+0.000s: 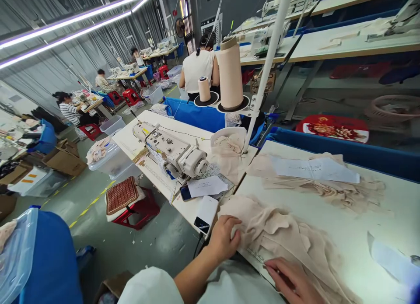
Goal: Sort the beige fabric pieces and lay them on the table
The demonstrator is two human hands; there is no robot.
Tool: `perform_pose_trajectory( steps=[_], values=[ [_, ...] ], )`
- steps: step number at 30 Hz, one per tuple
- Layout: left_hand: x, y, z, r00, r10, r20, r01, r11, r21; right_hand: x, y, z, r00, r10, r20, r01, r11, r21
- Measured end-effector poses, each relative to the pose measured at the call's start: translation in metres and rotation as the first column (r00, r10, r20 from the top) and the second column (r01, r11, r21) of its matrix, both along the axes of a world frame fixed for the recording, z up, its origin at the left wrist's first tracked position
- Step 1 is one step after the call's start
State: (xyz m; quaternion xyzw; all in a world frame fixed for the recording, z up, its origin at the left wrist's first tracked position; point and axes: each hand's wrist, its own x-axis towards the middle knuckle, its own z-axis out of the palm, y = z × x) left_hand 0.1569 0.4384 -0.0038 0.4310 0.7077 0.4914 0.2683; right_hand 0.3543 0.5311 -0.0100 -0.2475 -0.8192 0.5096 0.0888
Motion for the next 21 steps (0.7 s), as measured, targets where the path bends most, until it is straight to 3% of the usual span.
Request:
perform_pose_trajectory(
  steps=[3,5,7,9,11,14,16,19,21],
  values=[
    [-0.012,-0.026,-0.013,0.974,0.196,0.115,-0.192,0.980,-0.050,-0.056,0.006,0.015,0.998,0.034,-0.049,-0.035,0.999,-0.026],
    [-0.027,-0.037,-0.022,0.913,0.355,0.200,-0.340,0.935,-0.105,-0.098,0.015,0.024,0.993,0.041,-0.108,-0.049,0.996,-0.072],
    [-0.049,-0.041,-0.028,0.829,0.487,0.276,-0.462,0.873,-0.154,-0.135,0.026,0.032,0.983,-0.029,-0.181,-0.002,0.985,-0.172],
    [-0.072,-0.040,-0.029,0.751,0.572,0.331,-0.543,0.819,-0.184,-0.159,0.034,0.036,0.970,-0.120,-0.211,0.080,0.978,-0.190],
    [-0.091,-0.036,-0.024,0.703,0.610,0.367,-0.584,0.789,-0.191,-0.161,0.035,0.034,0.964,-0.166,-0.209,0.130,0.976,-0.176],
    [-0.099,-0.029,-0.010,0.703,0.590,0.396,-0.580,0.799,-0.161,-0.125,0.020,0.020,0.989,-0.052,-0.138,0.015,0.967,-0.254],
    [-0.086,-0.026,-0.001,0.751,0.508,0.423,-0.498,0.855,-0.142,-0.082,0.003,0.006,0.998,0.043,-0.042,-0.055,0.938,-0.343],
    [-0.042,-0.031,0.004,0.828,0.258,0.499,-0.207,0.966,-0.156,-0.007,-0.025,-0.019,0.995,-0.053,0.089,0.081,0.934,-0.349],
    [-0.011,-0.041,-0.002,0.841,0.053,0.539,0.080,0.972,-0.221,0.039,-0.046,-0.038,0.968,-0.200,0.148,0.237,0.924,-0.301]
  ],
)
